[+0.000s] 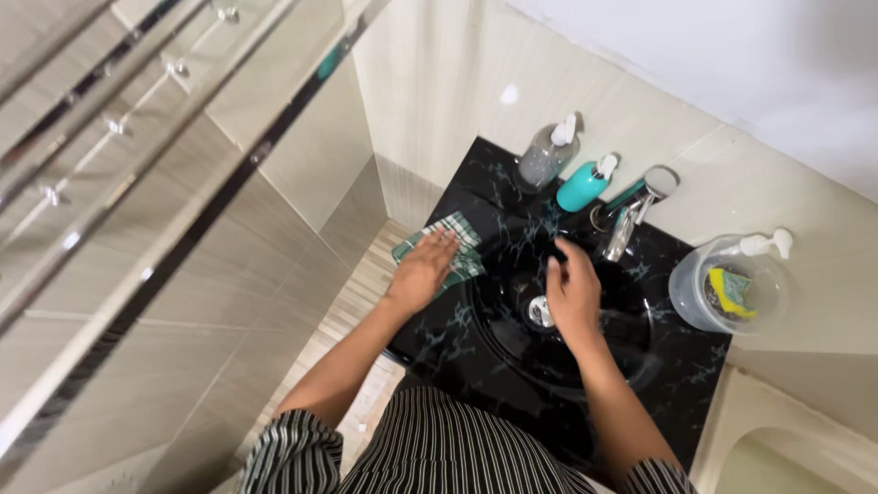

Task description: The person cleans a bathroom sink and the surrounding counter by scrubbing with a sponge and wiping with a cloth.

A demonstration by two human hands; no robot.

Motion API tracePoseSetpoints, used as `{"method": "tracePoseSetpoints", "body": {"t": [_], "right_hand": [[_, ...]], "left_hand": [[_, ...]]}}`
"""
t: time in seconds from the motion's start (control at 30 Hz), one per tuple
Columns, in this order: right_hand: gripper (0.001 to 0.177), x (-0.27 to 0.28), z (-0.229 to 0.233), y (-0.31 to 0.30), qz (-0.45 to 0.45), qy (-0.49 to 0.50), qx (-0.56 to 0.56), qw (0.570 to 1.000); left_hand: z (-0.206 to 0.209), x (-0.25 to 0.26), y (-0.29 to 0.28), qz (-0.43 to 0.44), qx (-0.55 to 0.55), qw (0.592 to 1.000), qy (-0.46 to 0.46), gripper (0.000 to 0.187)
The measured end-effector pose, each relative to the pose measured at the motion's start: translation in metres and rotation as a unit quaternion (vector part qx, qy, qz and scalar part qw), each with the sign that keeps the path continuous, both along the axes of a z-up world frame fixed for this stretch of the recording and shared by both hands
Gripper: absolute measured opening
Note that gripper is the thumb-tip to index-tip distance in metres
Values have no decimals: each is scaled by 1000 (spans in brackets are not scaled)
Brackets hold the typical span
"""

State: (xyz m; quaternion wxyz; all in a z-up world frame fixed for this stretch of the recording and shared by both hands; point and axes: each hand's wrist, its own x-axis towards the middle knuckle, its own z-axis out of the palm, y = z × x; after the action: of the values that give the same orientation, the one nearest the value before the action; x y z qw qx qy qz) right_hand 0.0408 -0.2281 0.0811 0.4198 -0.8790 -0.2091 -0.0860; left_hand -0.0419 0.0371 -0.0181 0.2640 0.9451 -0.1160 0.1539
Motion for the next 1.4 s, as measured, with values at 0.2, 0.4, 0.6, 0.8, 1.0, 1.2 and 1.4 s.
{"method": "tracePoseSetpoints", "body": {"t": [0.2,0.4,0.6,0.8,1.0,1.2,1.4], "right_hand": [[40,82,-21,58,-41,-31,2,999],[50,96,-46,65,-77,22,-8,997],[95,114,-23,95,-118,32,-2,993],[93,122,-14,112,-140,-59,-2,988],[91,62,2,58,-120,5,178,977],[89,11,3,4,-48,6,255,966],[81,1,-19,-23,-96,119,208,966]], "left_hand": [[-2,25,16,-49,15,999,-8,51],[-6,45,32,-109,2,994,4,50],[-8,50,33,-110,8,994,0,44],[1,48,21,-59,-30,998,13,48],[-9,96,12,-59,-20,998,16,51],[-22,186,-6,-87,9,996,-8,49],[-19,206,-30,-74,6,997,-15,47]]}}
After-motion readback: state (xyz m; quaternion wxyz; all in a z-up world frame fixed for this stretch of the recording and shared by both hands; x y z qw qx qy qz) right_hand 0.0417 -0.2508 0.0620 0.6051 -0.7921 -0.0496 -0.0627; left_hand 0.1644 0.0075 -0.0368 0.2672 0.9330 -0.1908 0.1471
